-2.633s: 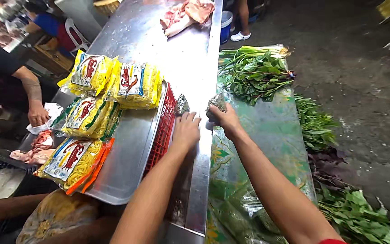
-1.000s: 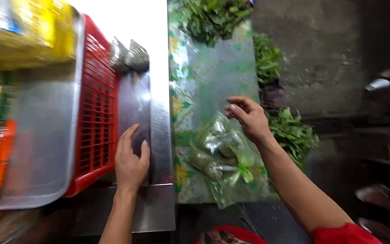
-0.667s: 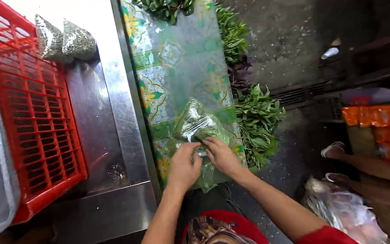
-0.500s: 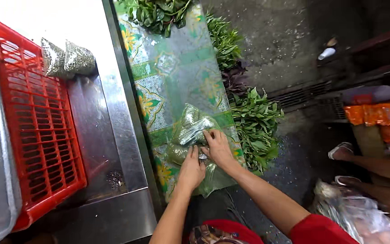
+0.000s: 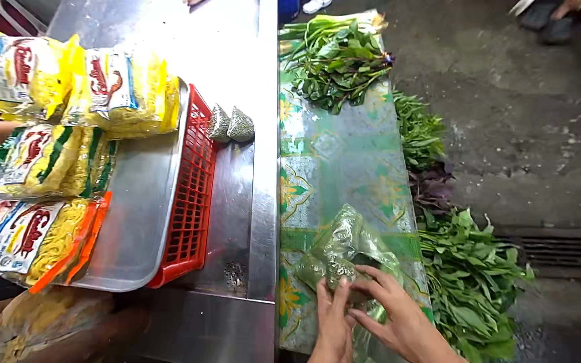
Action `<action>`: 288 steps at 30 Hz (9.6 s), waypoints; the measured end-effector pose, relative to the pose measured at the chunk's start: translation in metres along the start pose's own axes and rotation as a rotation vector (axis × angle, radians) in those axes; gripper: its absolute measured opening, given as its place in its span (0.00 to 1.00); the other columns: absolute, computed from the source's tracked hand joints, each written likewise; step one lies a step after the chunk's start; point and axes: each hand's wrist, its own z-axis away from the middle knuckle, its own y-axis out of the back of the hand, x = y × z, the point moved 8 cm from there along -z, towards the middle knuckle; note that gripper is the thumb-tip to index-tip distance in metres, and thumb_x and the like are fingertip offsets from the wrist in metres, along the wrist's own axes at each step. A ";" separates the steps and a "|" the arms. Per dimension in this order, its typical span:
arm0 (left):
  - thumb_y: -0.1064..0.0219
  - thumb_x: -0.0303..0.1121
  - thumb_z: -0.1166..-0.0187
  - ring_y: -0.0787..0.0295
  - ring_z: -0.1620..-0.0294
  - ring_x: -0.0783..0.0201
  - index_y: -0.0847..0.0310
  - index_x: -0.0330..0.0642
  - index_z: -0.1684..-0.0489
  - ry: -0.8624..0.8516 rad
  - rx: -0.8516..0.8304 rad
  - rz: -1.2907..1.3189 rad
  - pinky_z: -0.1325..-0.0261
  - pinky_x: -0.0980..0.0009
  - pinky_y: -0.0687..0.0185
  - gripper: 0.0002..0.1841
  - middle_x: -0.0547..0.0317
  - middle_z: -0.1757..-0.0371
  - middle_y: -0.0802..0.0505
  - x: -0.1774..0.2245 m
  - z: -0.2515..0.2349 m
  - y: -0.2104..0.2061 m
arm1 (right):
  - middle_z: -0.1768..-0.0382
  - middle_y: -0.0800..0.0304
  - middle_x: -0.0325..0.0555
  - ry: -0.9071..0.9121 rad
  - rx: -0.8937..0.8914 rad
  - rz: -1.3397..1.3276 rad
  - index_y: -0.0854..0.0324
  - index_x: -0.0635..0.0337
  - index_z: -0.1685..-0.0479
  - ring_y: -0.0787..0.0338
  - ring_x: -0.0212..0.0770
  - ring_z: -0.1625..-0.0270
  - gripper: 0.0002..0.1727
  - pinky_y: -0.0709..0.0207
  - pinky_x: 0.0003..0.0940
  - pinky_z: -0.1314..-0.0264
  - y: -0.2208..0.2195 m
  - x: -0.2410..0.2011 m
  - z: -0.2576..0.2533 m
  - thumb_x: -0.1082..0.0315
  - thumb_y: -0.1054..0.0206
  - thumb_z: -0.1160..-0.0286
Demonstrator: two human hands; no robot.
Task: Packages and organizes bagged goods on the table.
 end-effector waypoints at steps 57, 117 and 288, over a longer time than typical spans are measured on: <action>0.43 0.26 0.18 0.22 0.19 0.58 0.10 0.46 0.36 -0.266 -0.325 -1.554 0.14 0.55 0.33 0.19 0.57 0.24 0.13 -0.035 -0.054 -0.014 | 0.29 0.15 0.55 -0.436 -0.536 0.133 0.17 0.57 0.29 0.21 0.58 0.22 0.20 0.33 0.58 0.18 -0.041 0.098 0.019 0.64 0.39 0.15; 0.45 0.55 0.17 0.18 0.24 0.57 0.08 0.55 0.54 -1.327 0.429 -1.457 0.13 0.50 0.37 0.21 0.62 0.38 0.06 0.162 -0.010 0.042 | 0.33 0.16 0.67 -0.238 -0.076 -0.182 0.31 0.58 0.16 0.15 0.65 0.30 0.40 0.24 0.66 0.30 -0.068 -0.163 -0.455 0.45 0.30 0.24; 0.37 0.43 0.27 0.15 0.27 0.55 0.09 0.54 0.77 -1.313 0.530 -1.650 0.15 0.52 0.33 0.13 0.59 0.40 0.06 0.160 -0.010 0.033 | 0.16 0.29 0.59 0.332 -0.110 -0.203 0.26 0.60 0.22 0.23 0.56 0.18 0.34 0.26 0.54 0.19 -0.142 -0.144 -0.367 0.72 0.25 0.33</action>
